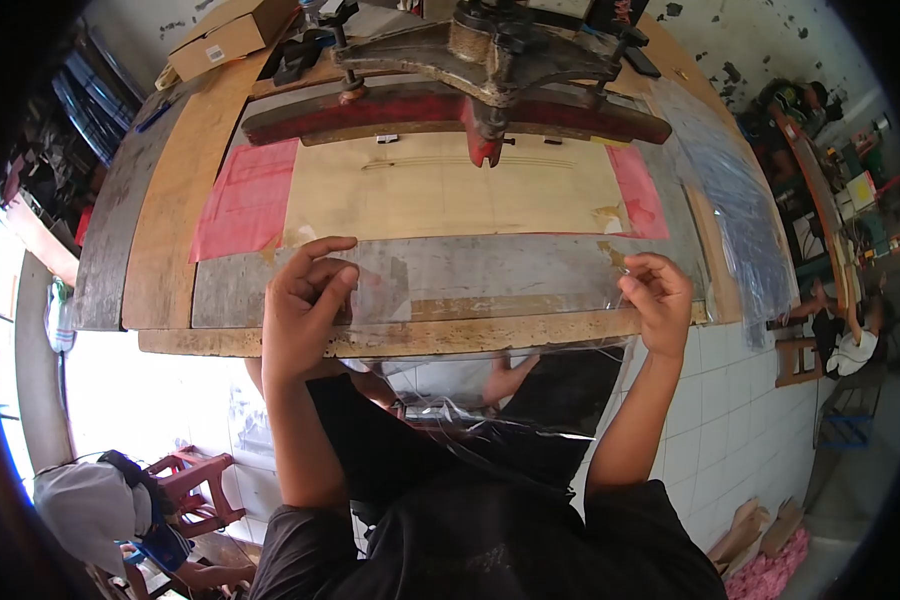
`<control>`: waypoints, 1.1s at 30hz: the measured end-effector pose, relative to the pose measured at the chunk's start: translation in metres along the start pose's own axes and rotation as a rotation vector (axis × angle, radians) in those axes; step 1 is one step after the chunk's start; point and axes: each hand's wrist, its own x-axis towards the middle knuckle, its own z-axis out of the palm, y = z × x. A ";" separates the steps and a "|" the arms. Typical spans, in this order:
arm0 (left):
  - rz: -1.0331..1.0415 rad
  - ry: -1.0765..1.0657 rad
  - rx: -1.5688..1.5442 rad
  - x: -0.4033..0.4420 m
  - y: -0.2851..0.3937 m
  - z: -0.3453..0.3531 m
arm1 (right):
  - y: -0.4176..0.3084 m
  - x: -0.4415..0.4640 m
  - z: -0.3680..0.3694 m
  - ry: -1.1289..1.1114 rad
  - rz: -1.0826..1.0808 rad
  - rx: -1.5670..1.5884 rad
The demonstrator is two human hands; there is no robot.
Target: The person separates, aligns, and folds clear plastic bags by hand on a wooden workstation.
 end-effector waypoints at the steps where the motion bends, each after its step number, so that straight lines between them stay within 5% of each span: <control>1: 0.017 0.002 -0.003 0.000 -0.002 0.000 | 0.000 0.000 0.001 -0.001 -0.019 -0.003; 9: 0.044 0.026 0.006 -0.001 -0.001 0.000 | -0.003 0.000 0.011 0.042 -0.142 -0.026; 14: 0.112 0.025 0.022 -0.002 -0.005 0.000 | -0.023 0.003 0.019 -0.062 0.100 -0.216; 18: 0.092 0.066 0.018 -0.003 -0.002 0.000 | -0.014 0.004 0.015 -0.104 0.055 -0.275; 23: 0.014 0.077 0.004 -0.003 -0.001 0.002 | -0.008 0.003 0.020 -0.113 0.045 0.017; 33: 0.010 0.000 0.027 -0.003 -0.005 -0.001 | -0.008 0.000 0.011 -0.045 0.006 0.068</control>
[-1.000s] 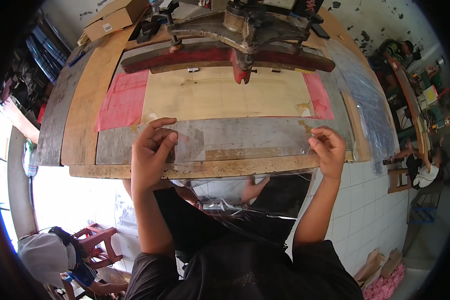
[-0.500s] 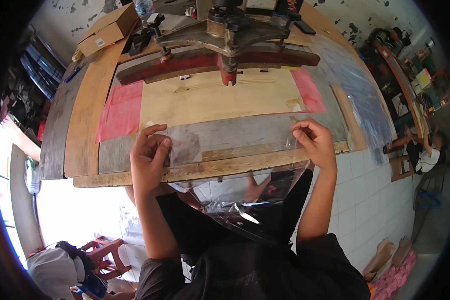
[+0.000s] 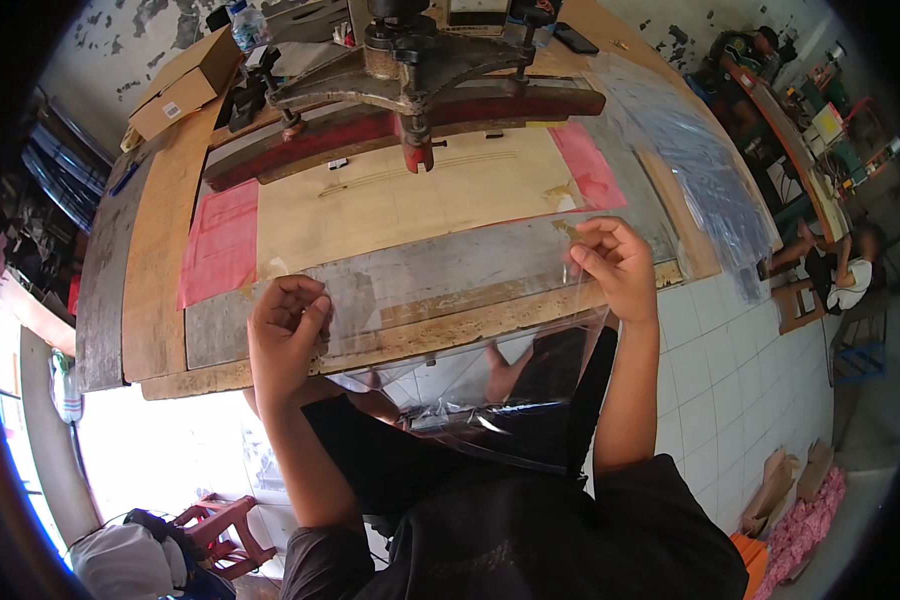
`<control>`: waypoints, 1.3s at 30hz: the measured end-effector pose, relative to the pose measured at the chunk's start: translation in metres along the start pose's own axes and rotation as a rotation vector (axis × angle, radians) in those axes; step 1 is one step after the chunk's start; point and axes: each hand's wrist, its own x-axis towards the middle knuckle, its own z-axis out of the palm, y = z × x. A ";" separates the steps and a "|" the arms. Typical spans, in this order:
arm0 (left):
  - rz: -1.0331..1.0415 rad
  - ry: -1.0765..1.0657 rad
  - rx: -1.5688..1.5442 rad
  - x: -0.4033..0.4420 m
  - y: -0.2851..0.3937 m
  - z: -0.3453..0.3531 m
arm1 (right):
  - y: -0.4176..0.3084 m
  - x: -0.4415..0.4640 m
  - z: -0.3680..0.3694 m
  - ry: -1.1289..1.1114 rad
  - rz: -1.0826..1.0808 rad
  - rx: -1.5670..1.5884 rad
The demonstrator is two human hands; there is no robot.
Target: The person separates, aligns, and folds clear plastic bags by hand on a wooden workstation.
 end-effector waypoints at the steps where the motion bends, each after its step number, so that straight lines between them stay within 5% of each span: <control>1: 0.005 0.001 0.008 0.000 0.000 0.000 | -0.002 0.000 0.001 0.007 -0.001 -0.001; 39: 0.011 -0.060 -0.052 -0.003 0.008 -0.004 | 0.007 -0.002 -0.004 0.069 -0.016 -0.108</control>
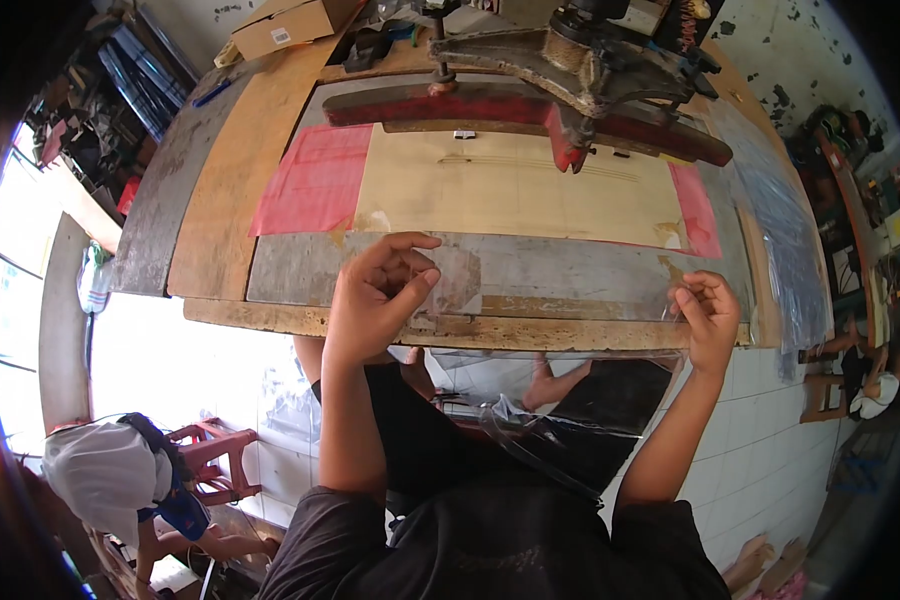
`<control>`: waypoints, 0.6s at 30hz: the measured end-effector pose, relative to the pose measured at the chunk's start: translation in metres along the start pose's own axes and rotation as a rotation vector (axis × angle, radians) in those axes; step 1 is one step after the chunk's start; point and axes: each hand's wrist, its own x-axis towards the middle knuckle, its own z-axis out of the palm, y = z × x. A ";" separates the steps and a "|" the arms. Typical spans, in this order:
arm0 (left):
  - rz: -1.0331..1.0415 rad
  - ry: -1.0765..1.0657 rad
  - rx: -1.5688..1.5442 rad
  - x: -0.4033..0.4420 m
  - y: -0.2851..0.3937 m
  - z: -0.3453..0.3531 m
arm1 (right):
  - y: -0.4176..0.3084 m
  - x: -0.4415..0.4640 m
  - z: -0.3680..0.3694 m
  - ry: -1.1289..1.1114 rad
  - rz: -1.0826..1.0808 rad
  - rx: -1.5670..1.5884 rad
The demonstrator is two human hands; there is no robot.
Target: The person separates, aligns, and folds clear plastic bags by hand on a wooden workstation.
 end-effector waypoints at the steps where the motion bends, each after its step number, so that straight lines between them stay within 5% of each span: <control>1: 0.000 -0.004 0.004 0.000 0.001 0.000 | 0.000 0.000 0.000 -0.004 -0.007 0.010; 18: 0.019 0.011 0.018 0.001 -0.001 0.001 | 0.004 0.001 -0.003 -0.015 -0.031 0.035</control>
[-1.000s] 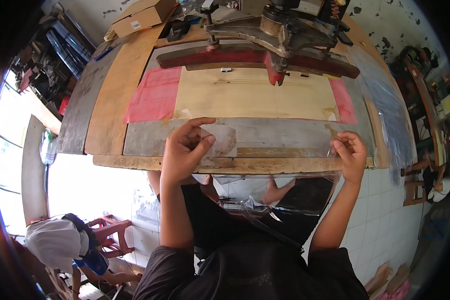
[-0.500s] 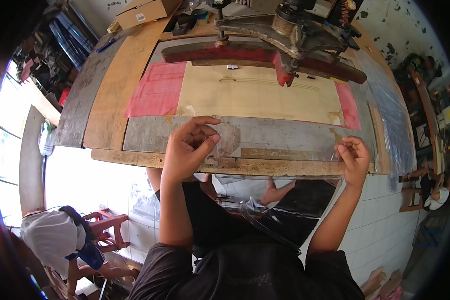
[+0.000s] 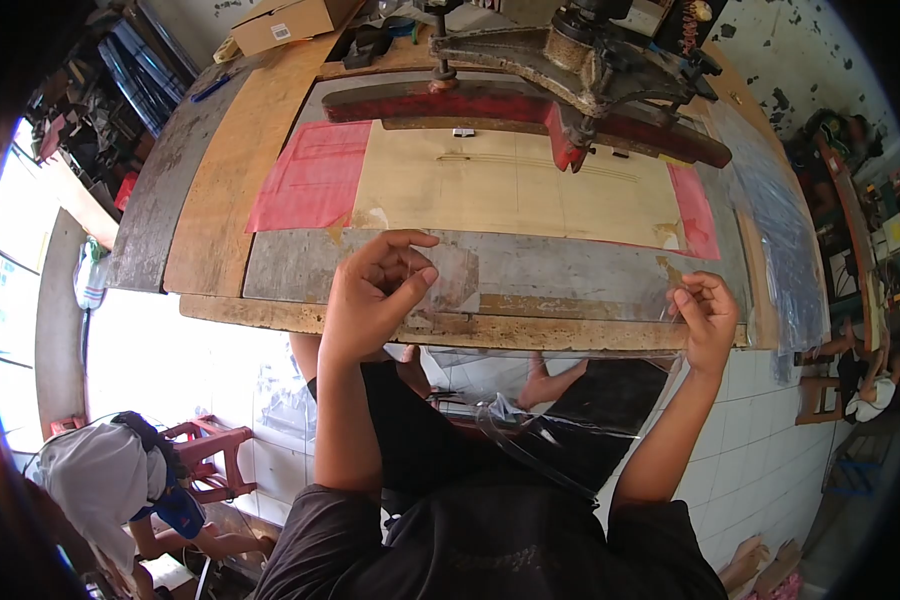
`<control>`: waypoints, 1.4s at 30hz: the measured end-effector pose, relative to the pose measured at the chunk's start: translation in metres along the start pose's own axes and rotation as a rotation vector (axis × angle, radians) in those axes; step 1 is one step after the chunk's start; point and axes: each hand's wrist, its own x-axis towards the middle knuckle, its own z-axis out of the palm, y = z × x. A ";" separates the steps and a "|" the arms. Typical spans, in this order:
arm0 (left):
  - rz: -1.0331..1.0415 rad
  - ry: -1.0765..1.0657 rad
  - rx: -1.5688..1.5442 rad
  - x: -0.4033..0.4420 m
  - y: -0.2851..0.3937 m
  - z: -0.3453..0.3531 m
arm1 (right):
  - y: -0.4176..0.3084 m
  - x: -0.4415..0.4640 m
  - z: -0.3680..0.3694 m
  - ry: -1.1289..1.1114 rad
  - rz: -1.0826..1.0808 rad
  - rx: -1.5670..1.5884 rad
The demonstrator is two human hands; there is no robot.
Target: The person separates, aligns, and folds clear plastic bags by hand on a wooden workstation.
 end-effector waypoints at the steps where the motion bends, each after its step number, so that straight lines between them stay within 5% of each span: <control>1: 0.003 0.001 -0.002 0.000 -0.001 0.000 | 0.000 0.000 0.000 0.005 0.000 -0.002; 42: 0.026 0.002 0.015 0.000 -0.004 0.000 | 0.000 0.000 0.002 0.014 0.002 0.027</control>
